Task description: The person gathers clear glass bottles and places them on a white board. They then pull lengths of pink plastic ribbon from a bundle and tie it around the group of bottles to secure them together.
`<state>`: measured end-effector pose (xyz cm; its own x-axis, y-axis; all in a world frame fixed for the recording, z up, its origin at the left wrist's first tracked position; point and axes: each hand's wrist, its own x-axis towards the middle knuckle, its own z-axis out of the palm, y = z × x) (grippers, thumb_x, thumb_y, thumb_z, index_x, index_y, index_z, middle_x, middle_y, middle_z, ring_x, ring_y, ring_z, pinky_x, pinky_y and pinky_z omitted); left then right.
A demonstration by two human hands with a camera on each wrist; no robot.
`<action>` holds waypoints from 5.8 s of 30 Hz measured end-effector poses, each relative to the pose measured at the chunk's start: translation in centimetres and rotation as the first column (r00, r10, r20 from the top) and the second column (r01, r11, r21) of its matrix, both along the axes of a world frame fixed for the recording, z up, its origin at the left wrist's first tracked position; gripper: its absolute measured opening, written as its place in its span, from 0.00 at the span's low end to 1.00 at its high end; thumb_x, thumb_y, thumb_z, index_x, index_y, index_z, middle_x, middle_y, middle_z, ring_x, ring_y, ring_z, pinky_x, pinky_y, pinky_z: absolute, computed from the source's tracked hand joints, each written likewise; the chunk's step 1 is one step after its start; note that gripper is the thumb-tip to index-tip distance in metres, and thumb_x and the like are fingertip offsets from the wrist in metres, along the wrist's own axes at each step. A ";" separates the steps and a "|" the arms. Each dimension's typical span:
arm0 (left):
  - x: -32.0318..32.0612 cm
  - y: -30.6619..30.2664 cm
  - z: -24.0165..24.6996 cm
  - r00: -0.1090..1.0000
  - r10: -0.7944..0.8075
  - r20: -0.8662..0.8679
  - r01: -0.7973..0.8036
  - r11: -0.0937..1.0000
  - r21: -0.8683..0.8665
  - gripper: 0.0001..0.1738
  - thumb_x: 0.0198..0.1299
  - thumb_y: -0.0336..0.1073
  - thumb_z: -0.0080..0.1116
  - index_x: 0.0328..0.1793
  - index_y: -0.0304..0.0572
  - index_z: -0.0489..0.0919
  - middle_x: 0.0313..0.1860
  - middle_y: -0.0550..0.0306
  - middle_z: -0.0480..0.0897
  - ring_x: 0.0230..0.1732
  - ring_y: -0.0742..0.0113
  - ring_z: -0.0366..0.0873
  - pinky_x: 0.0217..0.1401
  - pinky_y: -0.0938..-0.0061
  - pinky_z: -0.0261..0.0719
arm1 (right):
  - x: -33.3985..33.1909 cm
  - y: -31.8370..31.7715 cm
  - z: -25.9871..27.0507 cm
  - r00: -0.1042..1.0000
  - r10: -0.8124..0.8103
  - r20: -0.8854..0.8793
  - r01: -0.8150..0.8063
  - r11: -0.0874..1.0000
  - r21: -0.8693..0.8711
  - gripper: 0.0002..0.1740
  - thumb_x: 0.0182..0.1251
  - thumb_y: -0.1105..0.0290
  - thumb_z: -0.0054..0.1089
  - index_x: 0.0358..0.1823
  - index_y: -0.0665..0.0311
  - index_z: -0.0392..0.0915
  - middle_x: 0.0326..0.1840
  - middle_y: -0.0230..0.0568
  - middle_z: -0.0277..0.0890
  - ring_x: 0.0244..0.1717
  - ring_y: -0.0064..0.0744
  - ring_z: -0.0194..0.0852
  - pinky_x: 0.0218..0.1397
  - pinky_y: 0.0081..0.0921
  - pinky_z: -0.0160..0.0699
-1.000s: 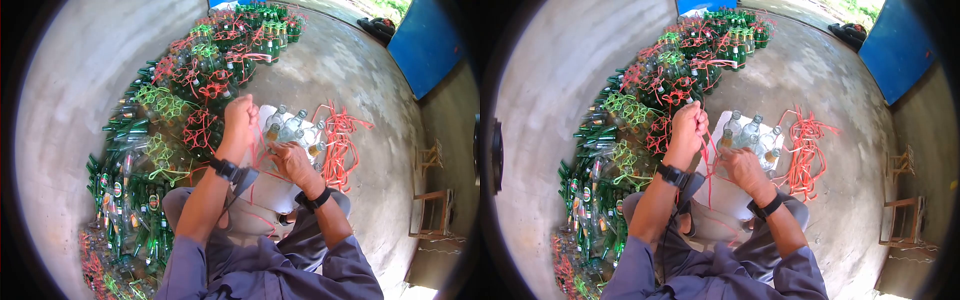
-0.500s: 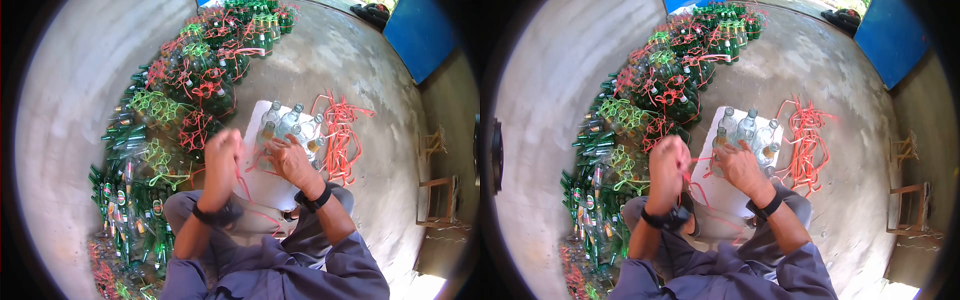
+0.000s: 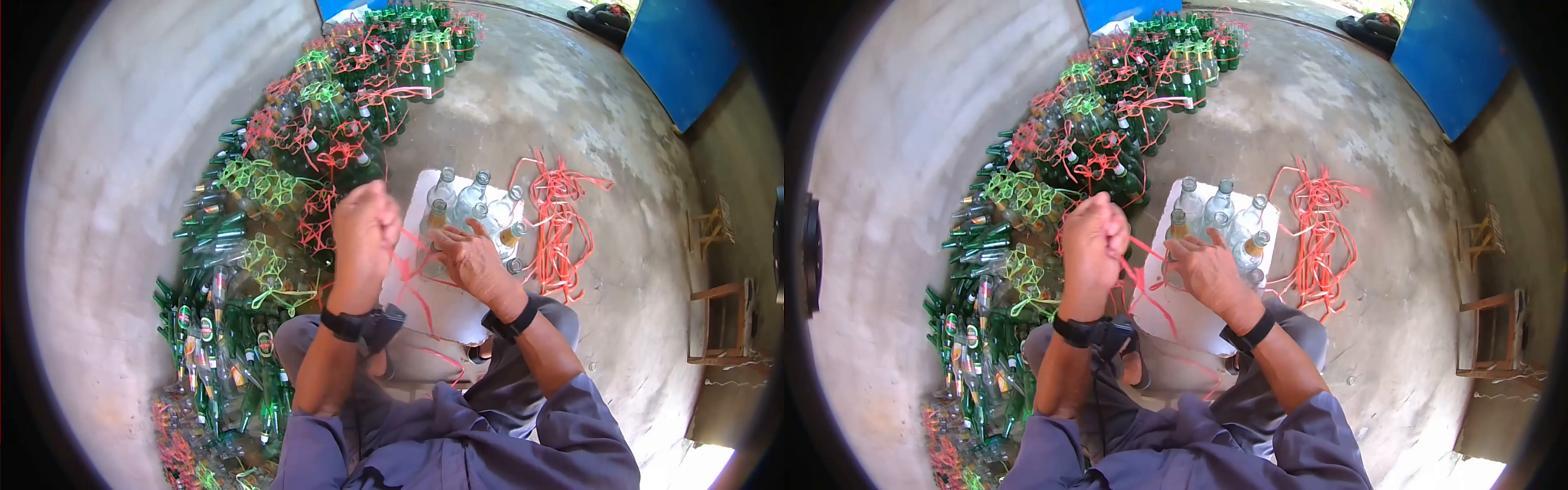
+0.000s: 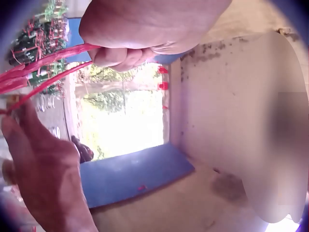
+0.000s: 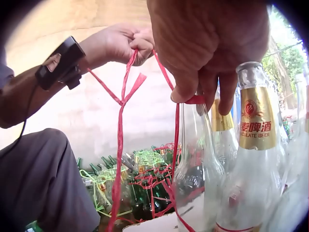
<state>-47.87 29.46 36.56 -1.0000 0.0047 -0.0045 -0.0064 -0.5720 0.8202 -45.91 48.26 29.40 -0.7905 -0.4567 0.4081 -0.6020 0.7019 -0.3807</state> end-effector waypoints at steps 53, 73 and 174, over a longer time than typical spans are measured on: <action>10.1 -24.1 7.2 0.992 0.086 0.091 0.012 0.657 -0.754 0.10 0.65 0.36 0.60 0.38 0.35 0.80 0.16 0.71 0.66 0.14 0.83 0.57 0.18 0.84 0.54 | 3.9 2.8 0.3 0.866 0.237 0.441 0.340 0.368 -0.865 0.15 0.77 0.66 0.52 0.39 0.72 0.81 0.35 0.40 0.84 0.38 0.25 0.82 0.49 0.23 0.81; -12.0 7.4 -1.2 0.921 -0.317 -0.227 -0.071 0.437 -0.897 0.15 0.63 0.45 0.59 0.41 0.42 0.87 0.25 0.57 0.83 0.27 0.66 0.79 0.33 0.72 0.73 | 6.2 7.2 0.0 0.818 0.065 0.572 0.572 0.026 -0.820 0.26 0.80 0.54 0.44 0.35 0.71 0.79 0.25 0.42 0.80 0.31 0.36 0.85 0.39 0.30 0.84; 17.7 -4.1 -4.1 0.858 -0.382 0.342 0.456 0.264 -0.850 0.15 0.62 0.29 0.58 0.54 0.34 0.80 0.44 0.50 0.85 0.46 0.63 0.84 0.49 0.71 0.79 | 9.8 -1.2 -7.2 0.934 0.138 0.330 -0.029 0.949 -0.313 0.06 0.58 0.73 0.56 0.25 0.63 0.80 0.22 0.54 0.77 0.23 0.56 0.77 0.28 0.47 0.75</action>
